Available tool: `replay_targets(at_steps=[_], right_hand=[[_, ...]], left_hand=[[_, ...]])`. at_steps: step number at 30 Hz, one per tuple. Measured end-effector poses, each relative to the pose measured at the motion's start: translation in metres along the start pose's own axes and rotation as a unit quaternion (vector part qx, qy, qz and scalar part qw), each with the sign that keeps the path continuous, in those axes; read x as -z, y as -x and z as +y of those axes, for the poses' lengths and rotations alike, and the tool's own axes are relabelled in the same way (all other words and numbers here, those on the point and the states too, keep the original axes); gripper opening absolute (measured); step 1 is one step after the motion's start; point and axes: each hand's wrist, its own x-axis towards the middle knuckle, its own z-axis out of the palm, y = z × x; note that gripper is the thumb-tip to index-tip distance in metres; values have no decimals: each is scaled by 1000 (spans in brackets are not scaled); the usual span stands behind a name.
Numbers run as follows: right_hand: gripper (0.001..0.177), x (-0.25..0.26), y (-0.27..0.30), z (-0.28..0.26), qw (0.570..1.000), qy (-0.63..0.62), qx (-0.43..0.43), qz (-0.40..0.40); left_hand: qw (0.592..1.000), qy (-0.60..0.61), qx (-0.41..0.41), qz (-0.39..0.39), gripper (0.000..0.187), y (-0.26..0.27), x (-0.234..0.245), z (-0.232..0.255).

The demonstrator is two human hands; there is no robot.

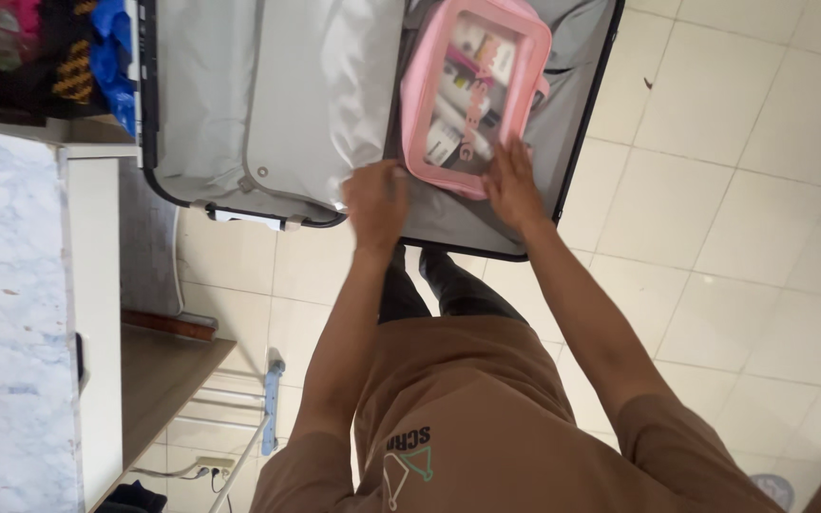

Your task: The person places bottles and jars into a pink bag, zips the bag closed, and then places the bag into an open suitcase.

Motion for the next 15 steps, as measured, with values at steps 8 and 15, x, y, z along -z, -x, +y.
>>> replay_targets(at_steps=[8, 15], right_hand=[[79, 16, 50, -36, 989, -11, -84, -122], [76, 18, 80, -37, 991, 17, -71, -115]], left_hand=[[938, -266, 203, -88, 49, -8, 39, -109], [859, -351, 302, -220, 79, -13, 35, -154]])
